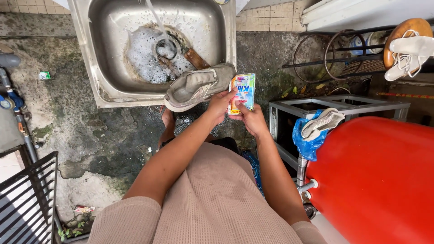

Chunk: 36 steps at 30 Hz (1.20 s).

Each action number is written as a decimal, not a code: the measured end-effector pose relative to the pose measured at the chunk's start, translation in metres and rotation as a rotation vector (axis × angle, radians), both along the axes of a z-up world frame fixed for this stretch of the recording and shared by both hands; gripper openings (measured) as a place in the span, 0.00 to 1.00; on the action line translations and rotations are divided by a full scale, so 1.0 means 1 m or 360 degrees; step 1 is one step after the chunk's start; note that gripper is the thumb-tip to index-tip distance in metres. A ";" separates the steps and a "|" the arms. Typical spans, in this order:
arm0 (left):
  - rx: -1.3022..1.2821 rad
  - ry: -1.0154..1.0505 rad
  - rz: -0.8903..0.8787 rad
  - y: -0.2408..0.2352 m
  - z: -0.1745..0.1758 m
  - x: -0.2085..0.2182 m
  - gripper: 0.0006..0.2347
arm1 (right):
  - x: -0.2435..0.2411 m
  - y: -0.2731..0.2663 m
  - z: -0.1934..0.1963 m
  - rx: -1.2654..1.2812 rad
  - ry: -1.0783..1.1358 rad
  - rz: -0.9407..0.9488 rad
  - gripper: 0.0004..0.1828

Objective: The person washes a white sneaker in a stainless steel sink. They rinse the shoe, apply soap from a box, and scrub the exterior and sole with a brush. The person then rinses the shoe again under running water.

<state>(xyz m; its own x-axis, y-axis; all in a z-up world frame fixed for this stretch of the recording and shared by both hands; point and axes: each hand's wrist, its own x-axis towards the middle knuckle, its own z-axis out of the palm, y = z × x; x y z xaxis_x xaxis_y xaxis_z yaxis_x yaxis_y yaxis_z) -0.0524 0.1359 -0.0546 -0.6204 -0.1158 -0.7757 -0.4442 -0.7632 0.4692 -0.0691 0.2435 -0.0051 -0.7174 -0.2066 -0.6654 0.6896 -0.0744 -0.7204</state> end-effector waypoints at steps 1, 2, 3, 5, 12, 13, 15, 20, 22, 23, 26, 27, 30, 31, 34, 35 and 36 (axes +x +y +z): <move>0.0001 -0.0003 0.0001 0.002 0.001 0.000 0.13 | 0.000 0.000 -0.002 0.0001 -0.0003 0.0001 0.20; 0.0010 -0.0045 0.0068 0.004 0.002 -0.001 0.13 | 0.000 0.001 -0.003 0.0012 -0.0005 0.0004 0.21; 0.0019 -0.0084 0.0133 0.005 0.003 -0.003 0.13 | -0.001 0.001 -0.004 0.0023 -0.0004 0.0006 0.21; 0.0044 -0.0099 0.0167 0.007 0.004 -0.005 0.13 | -0.003 0.004 -0.007 0.0045 0.0006 0.0039 0.20; 0.0167 -0.0150 0.0302 0.013 0.007 -0.012 0.15 | -0.007 0.010 -0.007 0.0085 0.0032 0.0054 0.19; 0.0167 -0.0147 0.0306 0.011 0.012 -0.015 0.15 | -0.008 0.011 -0.002 0.0084 0.0035 0.0058 0.19; 0.0223 -0.0097 0.0316 0.008 0.022 -0.019 0.17 | -0.009 0.015 0.008 0.0127 0.0024 0.0096 0.21; 0.0266 -0.0104 0.0450 0.008 0.016 -0.029 0.18 | -0.039 0.009 -0.006 0.0150 0.0058 0.0341 0.20; 0.0279 -0.0110 0.0514 0.010 0.006 -0.033 0.18 | -0.045 0.005 -0.005 0.0164 0.0067 0.0401 0.21; 0.0255 -0.0119 0.0519 0.012 -0.001 -0.035 0.19 | -0.046 0.003 -0.002 0.0190 0.0065 0.0372 0.21; 0.0226 -0.0131 0.0510 0.013 -0.004 -0.037 0.20 | -0.046 0.001 0.002 0.0235 0.0064 0.0322 0.22; 0.0219 -0.0134 0.0489 0.013 -0.001 -0.038 0.20 | -0.046 0.000 0.002 0.0251 0.0067 0.0293 0.23; 0.0137 -0.0104 0.0418 0.010 0.007 -0.039 0.20 | -0.037 -0.008 0.022 0.0296 0.0131 0.0271 0.26; 0.0137 -0.0097 0.0428 0.011 0.002 -0.040 0.20 | -0.036 -0.006 0.031 0.0295 0.0138 0.0280 0.26; 0.0094 -0.0003 0.0444 0.011 -0.002 -0.043 0.19 | -0.039 0.010 0.034 0.0502 0.0395 0.0521 0.27; -0.0029 -0.0024 0.0351 0.010 0.004 -0.041 0.20 | -0.042 0.023 0.018 0.0546 0.0500 0.0427 0.23; -0.0153 -0.0045 0.0258 0.010 0.010 -0.039 0.20 | -0.047 0.036 0.003 0.0589 0.0604 0.0331 0.21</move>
<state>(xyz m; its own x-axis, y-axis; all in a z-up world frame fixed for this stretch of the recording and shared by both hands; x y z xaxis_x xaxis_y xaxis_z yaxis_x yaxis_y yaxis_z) -0.0914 0.1460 -0.0447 -0.5655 -0.2868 -0.7733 -0.3333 -0.7781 0.5324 -0.1157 0.2799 -0.0021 -0.8895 -0.1714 -0.4236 0.3503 0.3396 -0.8729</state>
